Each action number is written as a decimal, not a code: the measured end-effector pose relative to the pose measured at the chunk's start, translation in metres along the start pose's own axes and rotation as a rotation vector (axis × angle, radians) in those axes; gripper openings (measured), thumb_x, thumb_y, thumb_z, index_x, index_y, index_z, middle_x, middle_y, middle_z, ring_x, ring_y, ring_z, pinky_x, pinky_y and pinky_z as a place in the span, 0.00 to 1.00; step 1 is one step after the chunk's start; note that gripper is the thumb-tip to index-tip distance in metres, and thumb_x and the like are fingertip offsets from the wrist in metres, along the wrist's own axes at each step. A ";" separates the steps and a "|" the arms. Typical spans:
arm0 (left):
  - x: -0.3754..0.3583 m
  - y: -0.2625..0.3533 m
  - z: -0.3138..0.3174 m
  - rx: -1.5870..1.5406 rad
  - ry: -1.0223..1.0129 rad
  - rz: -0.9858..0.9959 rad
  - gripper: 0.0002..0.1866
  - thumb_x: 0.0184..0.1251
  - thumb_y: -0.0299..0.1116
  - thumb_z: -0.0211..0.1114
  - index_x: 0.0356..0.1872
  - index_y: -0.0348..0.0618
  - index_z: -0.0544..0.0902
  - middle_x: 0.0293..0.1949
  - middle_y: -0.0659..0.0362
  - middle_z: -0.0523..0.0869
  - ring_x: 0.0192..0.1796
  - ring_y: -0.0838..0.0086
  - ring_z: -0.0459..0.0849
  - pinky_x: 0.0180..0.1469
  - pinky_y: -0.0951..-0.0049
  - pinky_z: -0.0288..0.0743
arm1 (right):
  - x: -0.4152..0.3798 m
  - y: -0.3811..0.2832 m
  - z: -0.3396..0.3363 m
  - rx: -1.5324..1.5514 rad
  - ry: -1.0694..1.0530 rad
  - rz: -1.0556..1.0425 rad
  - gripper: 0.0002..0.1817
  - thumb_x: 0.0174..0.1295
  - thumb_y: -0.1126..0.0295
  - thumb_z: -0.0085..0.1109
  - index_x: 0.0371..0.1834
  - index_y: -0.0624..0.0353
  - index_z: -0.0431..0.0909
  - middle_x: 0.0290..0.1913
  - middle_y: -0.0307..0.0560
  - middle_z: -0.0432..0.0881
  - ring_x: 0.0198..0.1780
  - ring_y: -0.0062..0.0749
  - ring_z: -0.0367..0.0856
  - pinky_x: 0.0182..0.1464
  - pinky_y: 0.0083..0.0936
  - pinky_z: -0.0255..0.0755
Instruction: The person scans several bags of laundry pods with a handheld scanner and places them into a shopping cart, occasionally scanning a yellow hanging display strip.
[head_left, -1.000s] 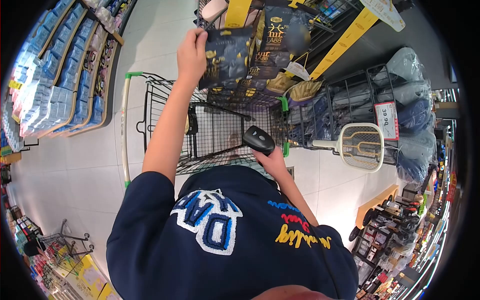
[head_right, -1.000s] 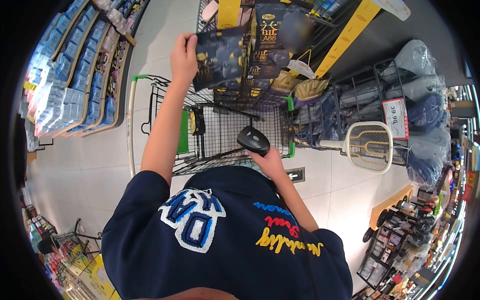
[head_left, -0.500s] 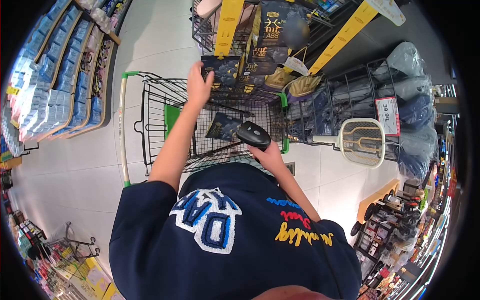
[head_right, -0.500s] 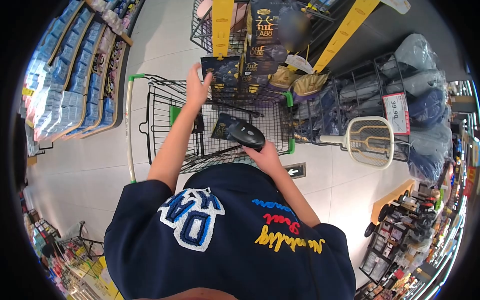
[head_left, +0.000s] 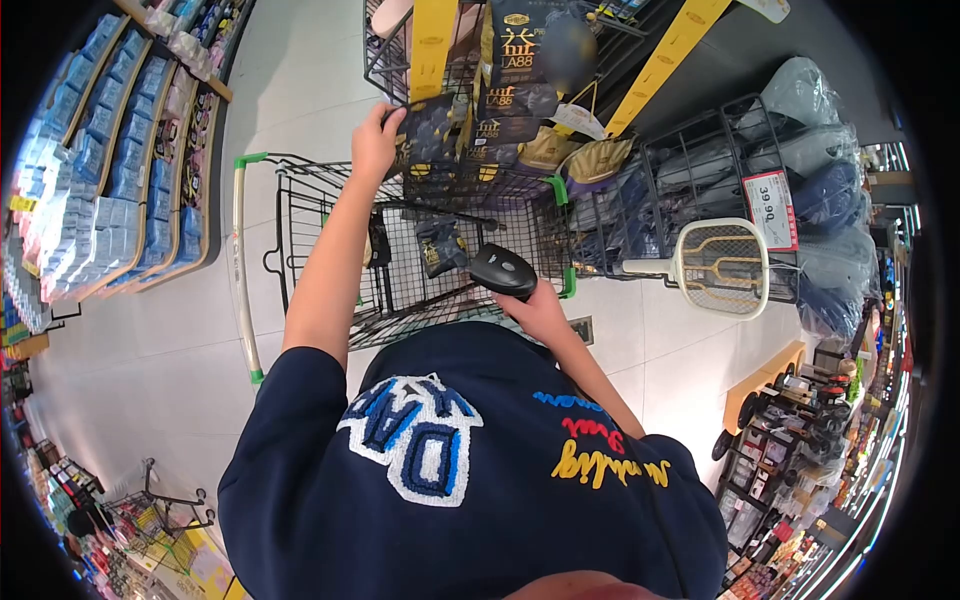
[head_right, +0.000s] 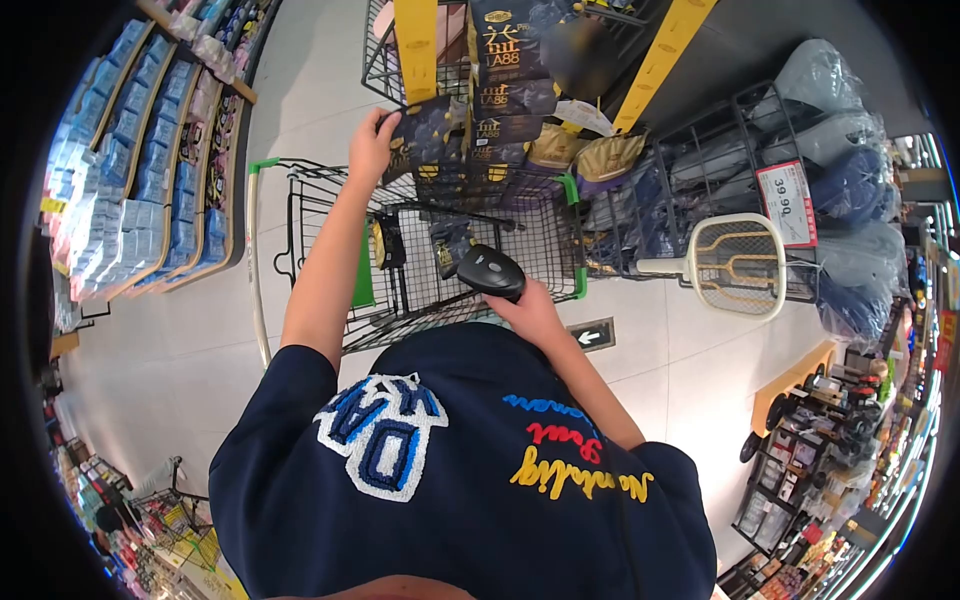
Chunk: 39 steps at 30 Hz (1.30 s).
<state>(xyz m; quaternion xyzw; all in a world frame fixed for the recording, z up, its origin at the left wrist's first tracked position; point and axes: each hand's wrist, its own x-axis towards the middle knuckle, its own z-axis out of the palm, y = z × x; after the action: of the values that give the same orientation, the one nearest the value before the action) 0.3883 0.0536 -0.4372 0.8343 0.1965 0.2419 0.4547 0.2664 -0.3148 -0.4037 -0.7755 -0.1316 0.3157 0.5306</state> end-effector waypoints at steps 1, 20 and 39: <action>0.002 0.009 -0.007 0.021 0.036 0.055 0.16 0.75 0.45 0.65 0.46 0.41 0.84 0.35 0.45 0.89 0.40 0.46 0.87 0.43 0.59 0.78 | 0.000 0.000 0.001 0.010 -0.002 -0.021 0.17 0.60 0.67 0.72 0.49 0.64 0.85 0.38 0.46 0.90 0.40 0.26 0.87 0.47 0.26 0.78; -0.097 0.065 0.009 -0.177 -0.241 0.059 0.12 0.73 0.38 0.65 0.47 0.39 0.85 0.39 0.49 0.90 0.43 0.56 0.89 0.46 0.64 0.80 | 0.003 0.003 0.000 0.090 0.051 -0.013 0.16 0.60 0.67 0.72 0.46 0.66 0.85 0.34 0.45 0.89 0.35 0.24 0.84 0.41 0.25 0.77; 0.085 0.206 0.041 -0.211 0.193 0.422 0.17 0.72 0.42 0.68 0.48 0.36 0.86 0.43 0.53 0.88 0.41 0.66 0.86 0.46 0.67 0.78 | -0.008 -0.003 -0.011 0.145 0.116 -0.094 0.14 0.59 0.69 0.72 0.45 0.65 0.85 0.36 0.42 0.89 0.38 0.21 0.84 0.44 0.24 0.77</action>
<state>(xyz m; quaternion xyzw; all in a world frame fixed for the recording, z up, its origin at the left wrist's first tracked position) 0.5026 -0.0319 -0.2609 0.7779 0.0344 0.4291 0.4578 0.2678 -0.3262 -0.3960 -0.7451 -0.1137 0.2538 0.6062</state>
